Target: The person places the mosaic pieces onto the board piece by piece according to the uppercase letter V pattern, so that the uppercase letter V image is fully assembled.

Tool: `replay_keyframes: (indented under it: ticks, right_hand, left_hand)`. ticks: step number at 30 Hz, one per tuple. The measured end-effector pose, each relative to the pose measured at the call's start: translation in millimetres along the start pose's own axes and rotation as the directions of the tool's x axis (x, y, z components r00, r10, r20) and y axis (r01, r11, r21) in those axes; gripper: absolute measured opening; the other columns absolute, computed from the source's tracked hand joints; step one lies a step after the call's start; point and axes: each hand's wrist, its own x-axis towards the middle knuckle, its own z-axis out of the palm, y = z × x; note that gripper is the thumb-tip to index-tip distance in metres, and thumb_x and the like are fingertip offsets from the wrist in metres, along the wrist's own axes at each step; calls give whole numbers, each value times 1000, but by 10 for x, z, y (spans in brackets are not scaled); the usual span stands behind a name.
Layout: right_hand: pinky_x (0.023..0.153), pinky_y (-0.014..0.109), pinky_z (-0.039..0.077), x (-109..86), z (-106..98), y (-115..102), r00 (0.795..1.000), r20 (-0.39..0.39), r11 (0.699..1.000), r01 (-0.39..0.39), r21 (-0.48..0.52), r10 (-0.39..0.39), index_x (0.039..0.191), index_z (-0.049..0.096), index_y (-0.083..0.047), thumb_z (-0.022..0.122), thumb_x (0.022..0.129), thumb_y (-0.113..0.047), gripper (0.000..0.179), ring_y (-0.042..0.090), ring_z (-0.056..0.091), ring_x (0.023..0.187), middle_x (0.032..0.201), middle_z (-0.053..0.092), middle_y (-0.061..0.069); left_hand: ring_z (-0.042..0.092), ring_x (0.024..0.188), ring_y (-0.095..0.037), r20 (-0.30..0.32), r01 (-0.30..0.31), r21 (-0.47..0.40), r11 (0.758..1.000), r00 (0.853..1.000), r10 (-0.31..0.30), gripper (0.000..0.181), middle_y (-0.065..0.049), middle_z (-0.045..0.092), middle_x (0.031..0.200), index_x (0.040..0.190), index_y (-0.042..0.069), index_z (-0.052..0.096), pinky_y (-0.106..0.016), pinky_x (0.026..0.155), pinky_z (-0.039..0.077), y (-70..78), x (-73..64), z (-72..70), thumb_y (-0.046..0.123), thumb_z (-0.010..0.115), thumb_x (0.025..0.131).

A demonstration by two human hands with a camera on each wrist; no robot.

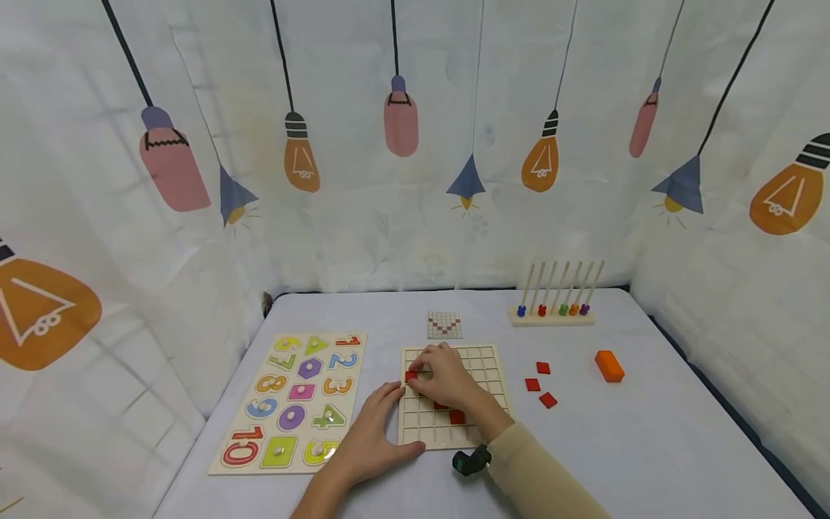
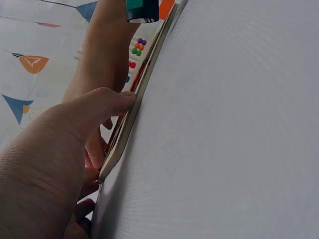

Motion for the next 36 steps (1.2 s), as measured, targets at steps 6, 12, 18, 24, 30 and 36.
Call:
replay_keyframes:
  ticks: [6,12,18,24,30,36]
  right_hand:
    - [111,51,48,-2,6,2,1000,3,1000,-4,-9,4,117,85,-29,83,100,-42,21,17,57,119,127,75,-8]
    - [112,53,47,0,2,-6,1000,-2,1000,-1,-2,1,117,85,-28,83,100,-41,21,19,57,121,127,75,-7]
    - [109,51,48,-4,-11,-33,1000,-1,1000,-2,1,2,117,85,-26,83,100,-40,22,18,57,118,124,76,-6]
    - [102,46,48,-13,-21,-42,1000,-10,1000,0,24,0,115,85,-24,84,99,-37,20,16,55,111,118,75,-6]
    - [105,47,49,-23,-41,-63,1000,-23,999,12,35,-12,116,85,-24,84,100,-36,21,15,56,111,117,75,-8]
    - [102,45,52,-59,-102,-101,999,-28,999,20,31,-19,119,84,-25,84,100,-37,23,15,55,113,116,75,-9]
  left_hand:
    - [33,169,-31,0,2,-2,1000,1000,-2,112,1,38,179,168,16,49,-61,134,37,11,0,-12,70,90,79]
    - [33,169,-31,0,1,-1,1000,1000,-1,112,1,38,179,168,16,49,-61,134,37,11,-3,-15,70,90,79]
    - [33,169,-31,2,-1,-2,1000,1000,1,112,0,38,179,168,15,49,-62,134,38,4,-1,-12,69,90,79]
    - [33,169,-30,4,-6,-4,1000,1000,6,111,0,39,179,167,15,49,-61,134,38,-4,2,-3,70,90,79]
    - [33,169,-30,2,-8,-1,1000,1000,8,112,1,39,179,167,15,49,-61,134,38,-13,6,0,70,90,79]
    - [33,169,-31,1,-10,1,1000,1000,10,112,0,39,179,167,15,50,-61,134,37,-19,10,2,70,90,79]
